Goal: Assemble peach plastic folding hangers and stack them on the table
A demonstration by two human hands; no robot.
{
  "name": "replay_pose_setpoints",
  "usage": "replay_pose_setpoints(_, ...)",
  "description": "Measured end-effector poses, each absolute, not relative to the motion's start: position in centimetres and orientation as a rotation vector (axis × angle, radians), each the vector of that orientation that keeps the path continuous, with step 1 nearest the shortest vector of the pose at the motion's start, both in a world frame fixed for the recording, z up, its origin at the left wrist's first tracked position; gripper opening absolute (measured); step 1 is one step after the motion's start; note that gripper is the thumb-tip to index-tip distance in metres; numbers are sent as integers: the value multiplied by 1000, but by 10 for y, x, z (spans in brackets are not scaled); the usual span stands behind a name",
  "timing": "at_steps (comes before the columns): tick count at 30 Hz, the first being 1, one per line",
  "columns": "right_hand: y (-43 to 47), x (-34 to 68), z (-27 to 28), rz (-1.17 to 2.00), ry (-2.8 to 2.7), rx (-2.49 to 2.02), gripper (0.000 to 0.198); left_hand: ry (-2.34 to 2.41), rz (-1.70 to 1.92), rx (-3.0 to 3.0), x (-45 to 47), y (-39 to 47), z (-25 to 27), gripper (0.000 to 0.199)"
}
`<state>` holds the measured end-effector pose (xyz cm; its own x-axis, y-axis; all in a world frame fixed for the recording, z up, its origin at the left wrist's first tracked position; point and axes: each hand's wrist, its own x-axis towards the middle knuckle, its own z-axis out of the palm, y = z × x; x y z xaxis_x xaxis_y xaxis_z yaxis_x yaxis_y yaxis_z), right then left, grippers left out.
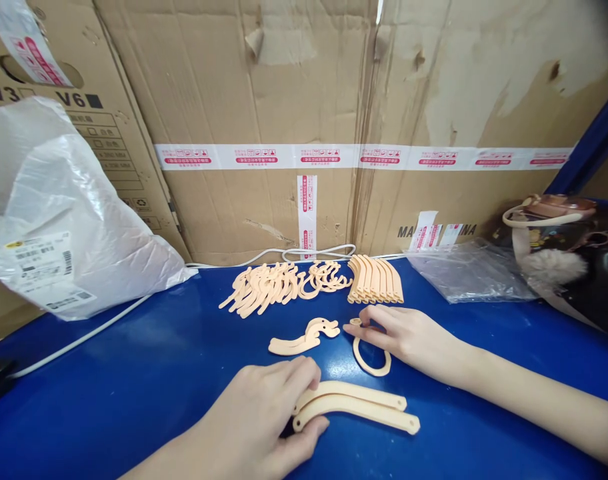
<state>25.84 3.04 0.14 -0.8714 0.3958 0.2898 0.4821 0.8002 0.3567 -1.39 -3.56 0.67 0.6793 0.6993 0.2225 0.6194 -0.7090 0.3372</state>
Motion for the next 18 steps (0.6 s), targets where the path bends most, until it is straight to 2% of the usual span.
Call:
replay_pose_setpoints(4,30,257,3,-827,-2821,-612,40,1089,518,2671,-12,-35,11,18)
replay_pose_setpoints(8,29,256,7,-974,-2844,-552,35,1043,392,2745,-9,-35,13,10)
replay_pose_setpoints(12,26,254,16,-1004,-2824,-485,27,1052,306,2771,-5,-35,15,20)
replay_pose_setpoints(15,20,250,22,-669,-2738,-485,24,1058,207,2765,0,-34,20,22)
replay_pose_setpoints(18,15,240,24,172,-2439,-692,18,1040,170,2776,6,-32,23,21)
